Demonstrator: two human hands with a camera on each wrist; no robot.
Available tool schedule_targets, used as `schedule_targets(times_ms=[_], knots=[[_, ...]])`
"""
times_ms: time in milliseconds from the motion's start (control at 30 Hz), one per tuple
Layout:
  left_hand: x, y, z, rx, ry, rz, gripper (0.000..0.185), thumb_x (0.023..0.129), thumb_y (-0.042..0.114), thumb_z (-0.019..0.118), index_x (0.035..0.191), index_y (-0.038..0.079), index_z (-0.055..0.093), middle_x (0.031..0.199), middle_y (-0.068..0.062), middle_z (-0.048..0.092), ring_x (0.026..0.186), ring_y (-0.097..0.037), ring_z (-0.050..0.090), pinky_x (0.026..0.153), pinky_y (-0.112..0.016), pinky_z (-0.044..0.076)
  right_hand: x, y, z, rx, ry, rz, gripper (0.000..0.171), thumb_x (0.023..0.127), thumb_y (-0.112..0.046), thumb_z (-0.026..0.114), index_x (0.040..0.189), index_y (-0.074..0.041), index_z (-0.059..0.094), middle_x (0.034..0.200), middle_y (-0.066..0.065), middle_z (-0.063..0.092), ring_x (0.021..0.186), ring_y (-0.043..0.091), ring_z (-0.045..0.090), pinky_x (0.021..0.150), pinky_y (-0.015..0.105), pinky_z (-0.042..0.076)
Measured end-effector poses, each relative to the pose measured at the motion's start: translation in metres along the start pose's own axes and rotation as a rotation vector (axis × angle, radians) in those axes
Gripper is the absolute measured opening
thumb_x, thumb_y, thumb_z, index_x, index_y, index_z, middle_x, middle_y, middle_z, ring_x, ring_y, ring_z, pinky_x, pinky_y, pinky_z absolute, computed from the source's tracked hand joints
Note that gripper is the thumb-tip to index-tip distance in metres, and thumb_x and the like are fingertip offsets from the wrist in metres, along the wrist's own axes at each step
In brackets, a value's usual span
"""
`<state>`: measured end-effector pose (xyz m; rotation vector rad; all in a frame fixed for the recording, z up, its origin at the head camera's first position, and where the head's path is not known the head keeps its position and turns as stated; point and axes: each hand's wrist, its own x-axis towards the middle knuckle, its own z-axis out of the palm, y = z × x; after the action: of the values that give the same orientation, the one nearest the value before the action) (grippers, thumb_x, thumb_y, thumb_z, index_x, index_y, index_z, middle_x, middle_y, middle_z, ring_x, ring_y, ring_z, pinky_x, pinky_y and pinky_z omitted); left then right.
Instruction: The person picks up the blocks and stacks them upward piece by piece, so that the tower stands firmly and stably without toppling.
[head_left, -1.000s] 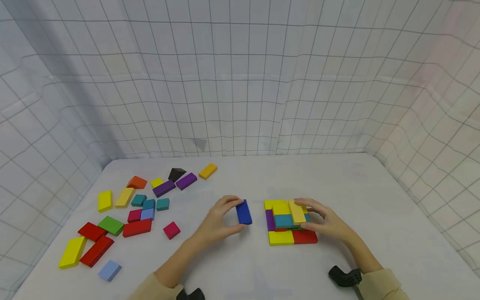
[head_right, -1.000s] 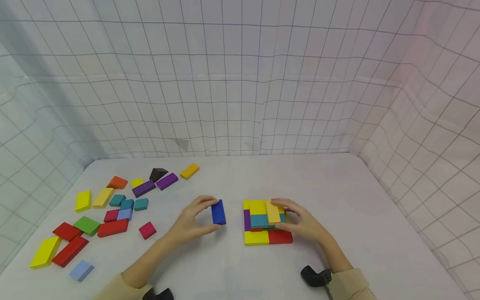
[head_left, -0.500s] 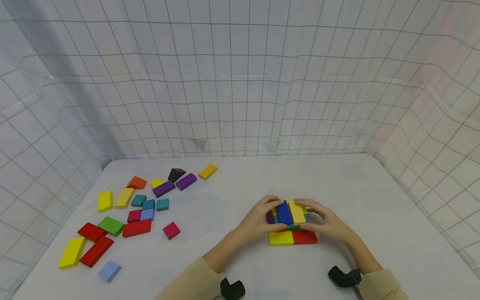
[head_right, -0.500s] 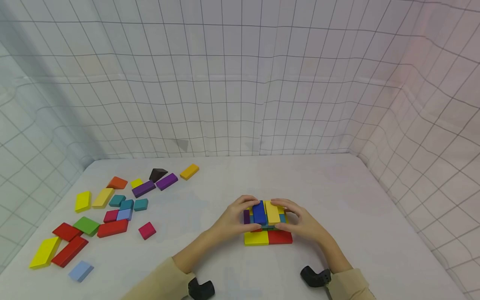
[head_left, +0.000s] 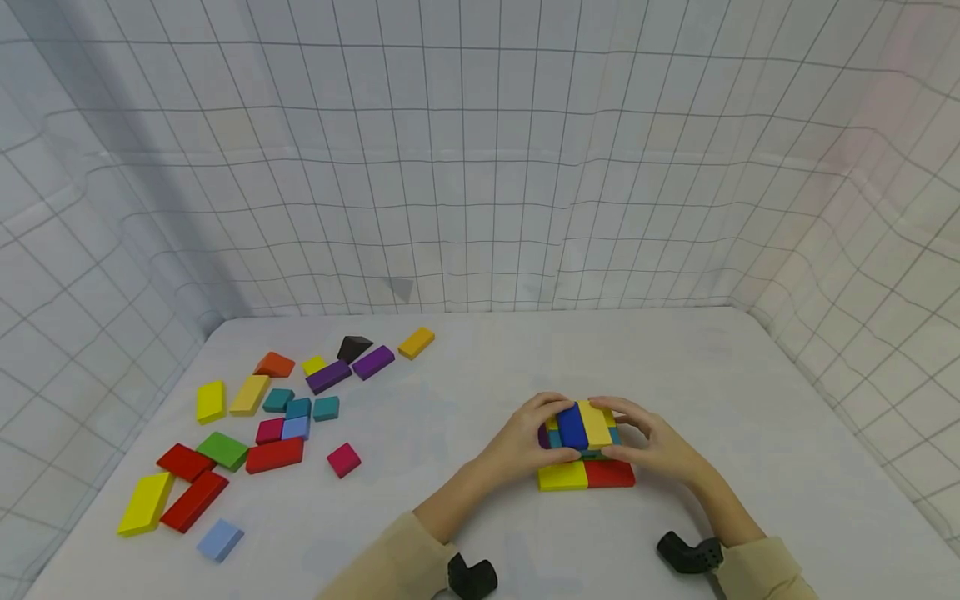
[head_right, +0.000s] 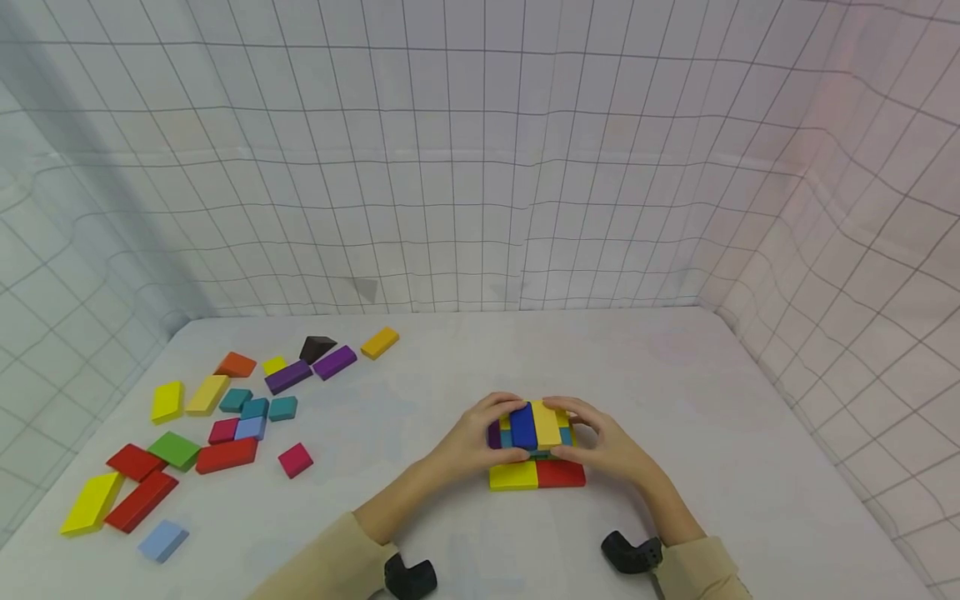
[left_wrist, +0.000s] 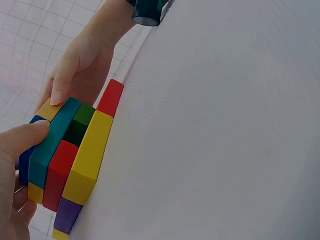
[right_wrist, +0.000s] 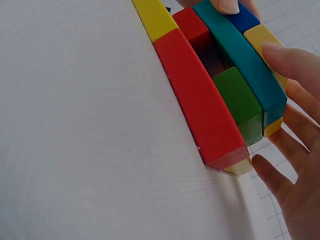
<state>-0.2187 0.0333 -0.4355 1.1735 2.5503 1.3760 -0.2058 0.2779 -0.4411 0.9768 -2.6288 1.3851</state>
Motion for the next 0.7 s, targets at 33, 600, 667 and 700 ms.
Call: schedule_targets(times_ms=[33, 600, 667, 700], knots=[[0.0002, -0.0001, 0.0002, 0.002, 0.001, 0.003, 0.058, 0.080, 0.027, 0.071, 0.129, 0.005, 0.049, 0.130, -0.007, 0.044, 0.111, -0.021, 0.048, 0.092, -0.024, 0.044, 0.0002, -0.0002, 0.0002, -0.001, 0.003, 0.000, 0.058, 0.081, -0.006, 0.068, 0.133, -0.012, 0.045, 0.134, 0.007, 0.046, 0.122, 0.009, 0.039, 0.094, 0.039, 0.042], [0.0023, -0.0054, 0.0054, -0.006, 0.022, 0.028, 0.058, 0.080, 0.025, 0.071, 0.129, 0.007, 0.047, 0.129, -0.007, 0.045, 0.109, -0.020, 0.048, 0.092, -0.025, 0.044, 0.0002, -0.0025, -0.0005, 0.048, 0.010, -0.013, 0.058, 0.079, -0.005, 0.069, 0.132, -0.009, 0.045, 0.132, 0.010, 0.048, 0.121, 0.007, 0.040, 0.097, 0.030, 0.040], [0.0020, -0.0057, 0.0060, -0.009, 0.023, 0.024, 0.058, 0.080, 0.025, 0.071, 0.129, 0.007, 0.047, 0.129, -0.007, 0.045, 0.109, -0.020, 0.048, 0.092, -0.025, 0.044, -0.0002, -0.0027, -0.0003, 0.057, 0.010, -0.003, 0.058, 0.079, -0.005, 0.069, 0.132, -0.009, 0.045, 0.132, 0.010, 0.048, 0.121, 0.006, 0.041, 0.097, 0.029, 0.039], [0.0018, -0.0057, 0.0063, -0.010, 0.022, 0.021, 0.058, 0.080, 0.025, 0.072, 0.129, 0.008, 0.047, 0.129, -0.006, 0.044, 0.109, -0.020, 0.048, 0.092, -0.024, 0.044, -0.0005, -0.0022, -0.0001, 0.062, 0.010, 0.002, 0.058, 0.079, -0.005, 0.069, 0.132, -0.009, 0.045, 0.132, 0.010, 0.048, 0.121, 0.006, 0.041, 0.097, 0.028, 0.039]])
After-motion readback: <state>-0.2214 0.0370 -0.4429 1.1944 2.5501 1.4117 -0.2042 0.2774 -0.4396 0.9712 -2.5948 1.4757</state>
